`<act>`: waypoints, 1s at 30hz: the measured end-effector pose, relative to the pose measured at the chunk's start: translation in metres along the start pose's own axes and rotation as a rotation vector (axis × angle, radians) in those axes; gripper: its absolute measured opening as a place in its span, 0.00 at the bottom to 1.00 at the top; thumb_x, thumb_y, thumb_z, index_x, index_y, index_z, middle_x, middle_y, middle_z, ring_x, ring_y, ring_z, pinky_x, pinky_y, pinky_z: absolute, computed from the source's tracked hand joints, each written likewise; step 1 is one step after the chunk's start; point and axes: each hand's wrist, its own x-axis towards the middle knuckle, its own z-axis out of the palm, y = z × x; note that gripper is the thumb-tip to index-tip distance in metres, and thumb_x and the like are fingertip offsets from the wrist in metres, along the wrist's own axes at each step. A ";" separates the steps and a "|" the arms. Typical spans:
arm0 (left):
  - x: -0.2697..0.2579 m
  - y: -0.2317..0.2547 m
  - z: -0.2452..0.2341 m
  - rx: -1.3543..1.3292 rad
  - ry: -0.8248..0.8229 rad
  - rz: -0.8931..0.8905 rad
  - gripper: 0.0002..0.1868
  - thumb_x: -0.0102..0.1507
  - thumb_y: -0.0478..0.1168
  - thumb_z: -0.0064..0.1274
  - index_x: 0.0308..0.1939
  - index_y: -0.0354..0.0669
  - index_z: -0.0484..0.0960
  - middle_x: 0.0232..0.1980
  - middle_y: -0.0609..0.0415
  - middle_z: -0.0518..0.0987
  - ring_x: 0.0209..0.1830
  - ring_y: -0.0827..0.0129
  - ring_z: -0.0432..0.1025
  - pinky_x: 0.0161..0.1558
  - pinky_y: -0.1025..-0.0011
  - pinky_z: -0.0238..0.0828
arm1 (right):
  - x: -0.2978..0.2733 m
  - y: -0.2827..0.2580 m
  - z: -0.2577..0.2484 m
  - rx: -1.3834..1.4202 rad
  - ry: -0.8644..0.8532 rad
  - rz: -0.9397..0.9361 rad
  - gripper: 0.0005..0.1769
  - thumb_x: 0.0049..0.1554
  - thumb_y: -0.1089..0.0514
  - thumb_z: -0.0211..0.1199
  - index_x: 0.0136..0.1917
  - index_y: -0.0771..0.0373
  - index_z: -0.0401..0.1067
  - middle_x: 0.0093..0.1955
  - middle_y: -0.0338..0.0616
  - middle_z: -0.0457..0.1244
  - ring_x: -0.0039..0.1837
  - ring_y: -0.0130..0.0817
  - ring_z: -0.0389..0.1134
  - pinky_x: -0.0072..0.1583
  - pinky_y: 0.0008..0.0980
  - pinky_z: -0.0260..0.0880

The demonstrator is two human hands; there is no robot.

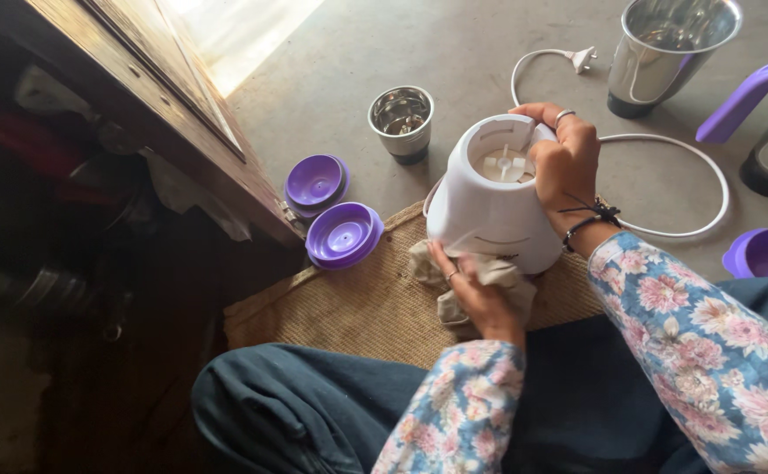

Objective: The person sits on a mat and wipes the exterior and interior of a white and purple blender base with a cloth. They rotate the base to clean all sides, including the bottom and the top opening, then place it back on the mat.

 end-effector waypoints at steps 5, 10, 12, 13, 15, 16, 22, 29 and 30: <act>0.016 0.060 0.025 0.276 -0.116 0.379 0.38 0.70 0.55 0.41 0.76 0.31 0.61 0.78 0.34 0.63 0.80 0.46 0.58 0.77 0.59 0.51 | 0.000 0.002 0.001 0.055 -0.006 0.008 0.29 0.41 0.68 0.46 0.53 0.71 0.77 0.46 0.50 0.71 0.48 0.32 0.72 0.53 0.28 0.72; 0.084 0.105 0.041 0.276 -0.411 0.421 0.34 0.71 0.58 0.34 0.69 0.35 0.73 0.70 0.39 0.75 0.71 0.52 0.70 0.71 0.63 0.64 | -0.001 -0.003 0.003 0.082 -0.010 0.006 0.28 0.42 0.68 0.46 0.54 0.71 0.77 0.47 0.48 0.71 0.50 0.31 0.73 0.55 0.27 0.74; 0.120 0.100 0.041 0.195 -0.651 0.387 0.35 0.73 0.61 0.29 0.66 0.37 0.76 0.66 0.43 0.79 0.68 0.57 0.74 0.69 0.66 0.68 | -0.006 -0.005 0.002 0.050 -0.012 -0.012 0.27 0.44 0.68 0.47 0.54 0.71 0.77 0.48 0.48 0.71 0.50 0.32 0.72 0.55 0.27 0.73; 0.140 0.092 0.040 0.054 -0.800 0.152 0.34 0.73 0.59 0.35 0.66 0.33 0.77 0.66 0.41 0.78 0.67 0.56 0.73 0.69 0.65 0.68 | -0.007 -0.005 0.000 0.035 -0.009 -0.002 0.27 0.44 0.68 0.47 0.54 0.71 0.77 0.47 0.48 0.71 0.50 0.32 0.72 0.55 0.27 0.73; 0.183 0.058 0.041 -0.237 -1.054 -0.334 0.34 0.73 0.56 0.47 0.66 0.24 0.78 0.66 0.38 0.78 0.66 0.54 0.73 0.68 0.63 0.67 | -0.009 -0.007 0.000 0.007 -0.007 0.017 0.27 0.44 0.68 0.47 0.54 0.71 0.78 0.46 0.49 0.71 0.49 0.32 0.72 0.54 0.27 0.73; 0.199 0.030 0.047 -0.187 -0.931 -0.495 0.32 0.71 0.54 0.49 0.66 0.26 0.77 0.66 0.40 0.78 0.64 0.57 0.73 0.67 0.64 0.68 | -0.008 -0.009 0.000 0.024 -0.013 0.021 0.27 0.44 0.68 0.47 0.54 0.71 0.77 0.47 0.48 0.71 0.50 0.32 0.72 0.54 0.27 0.73; 0.283 -0.161 0.037 -0.090 -0.960 -0.472 0.24 0.71 0.43 0.48 0.68 0.31 0.74 0.65 0.46 0.77 0.61 0.68 0.72 0.65 0.71 0.68 | -0.008 -0.014 0.003 0.087 -0.012 0.005 0.27 0.45 0.67 0.46 0.54 0.70 0.77 0.47 0.48 0.71 0.50 0.31 0.74 0.56 0.27 0.74; 0.192 -0.144 -0.069 0.127 -0.576 0.194 0.22 0.75 0.45 0.39 0.60 0.31 0.80 0.61 0.47 0.81 0.61 0.64 0.74 0.64 0.71 0.68 | -0.011 -0.009 0.003 0.000 0.034 -0.038 0.27 0.45 0.66 0.46 0.54 0.69 0.78 0.44 0.47 0.72 0.46 0.34 0.74 0.52 0.29 0.73; 0.167 -0.128 -0.073 0.157 -0.486 0.200 0.22 0.75 0.46 0.39 0.60 0.32 0.79 0.61 0.45 0.81 0.60 0.62 0.74 0.63 0.69 0.68 | -0.012 -0.007 0.003 -0.002 0.036 -0.052 0.27 0.45 0.65 0.46 0.54 0.69 0.78 0.43 0.47 0.72 0.45 0.34 0.74 0.52 0.29 0.73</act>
